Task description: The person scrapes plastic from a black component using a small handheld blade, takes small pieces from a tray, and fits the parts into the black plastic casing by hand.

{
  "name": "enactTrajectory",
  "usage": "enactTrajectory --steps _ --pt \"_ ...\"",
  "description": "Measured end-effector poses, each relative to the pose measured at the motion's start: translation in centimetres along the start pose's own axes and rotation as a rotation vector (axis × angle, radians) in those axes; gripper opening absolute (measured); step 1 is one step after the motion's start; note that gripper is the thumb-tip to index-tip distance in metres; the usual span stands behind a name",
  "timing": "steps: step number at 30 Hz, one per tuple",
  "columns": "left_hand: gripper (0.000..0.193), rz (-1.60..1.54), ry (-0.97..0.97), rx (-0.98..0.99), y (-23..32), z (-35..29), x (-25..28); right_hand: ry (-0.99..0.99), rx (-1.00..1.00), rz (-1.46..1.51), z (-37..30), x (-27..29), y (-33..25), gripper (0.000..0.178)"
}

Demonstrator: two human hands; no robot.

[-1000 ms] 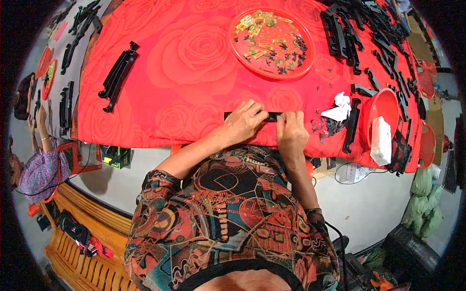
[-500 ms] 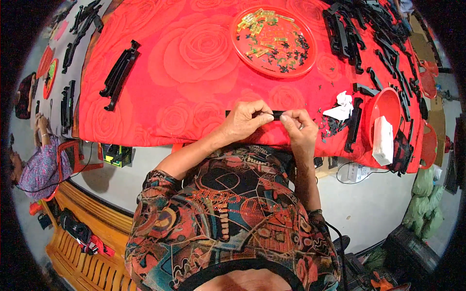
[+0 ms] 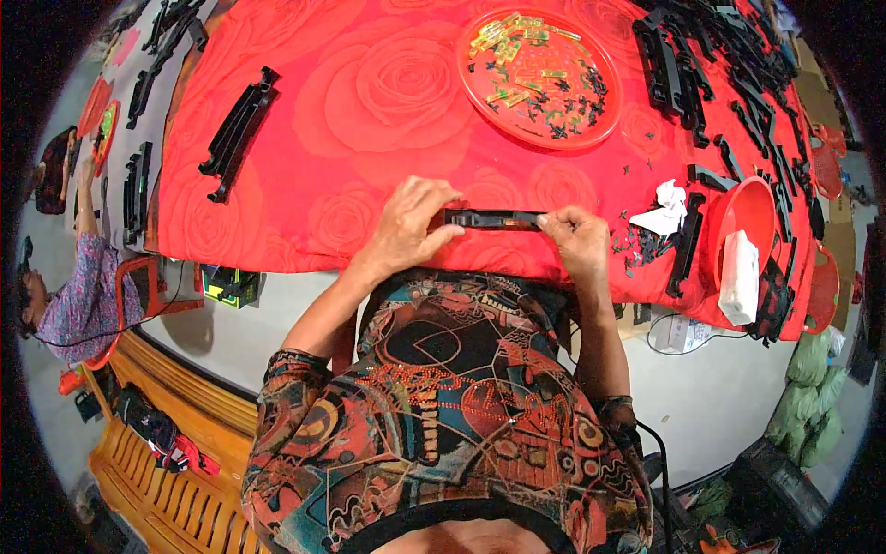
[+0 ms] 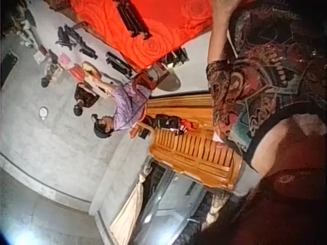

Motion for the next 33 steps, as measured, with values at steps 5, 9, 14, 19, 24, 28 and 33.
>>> enactTrajectory --steps 5,9,14,19,24,28,33 --pt "0.043 0.043 -0.027 -0.027 -0.6 -0.9 -1.7 -0.044 0.057 -0.04 0.2 -1.1 -1.7 0.017" --pt "0.035 0.065 -0.007 -0.049 -1.0 -1.0 -2.4 -0.095 0.039 -0.124 0.4 -1.3 -2.2 0.021" --pt "0.025 0.066 0.031 -0.063 -1.0 -0.9 -2.6 -0.039 0.052 -0.273 0.4 -0.1 -2.2 0.024" --pt "0.023 0.056 0.052 -0.046 -1.0 -0.5 -2.6 0.017 0.081 -0.342 0.4 0.5 -2.0 0.026" --pt "0.022 0.033 0.057 -0.014 -0.8 -0.5 -2.6 0.062 0.089 -0.282 0.1 0.8 -2.3 0.027" --pt "0.022 0.034 0.064 0.007 -1.2 -0.7 -2.8 0.001 0.086 -0.259 0.3 0.7 -1.9 0.027" --pt "0.023 0.057 0.044 0.006 -0.9 -0.3 -2.7 -0.022 0.025 -0.226 0.5 0.0 -2.0 0.026"
Point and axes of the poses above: each hand's wrist, its own z-axis towards the middle knuckle, its own x-axis out of the back of the hand, y = z × x, the point moved 7 cm from there along z, towards the middle knuckle, and after that the axes turned 15 degrees about -z, right-handed, at the moved point
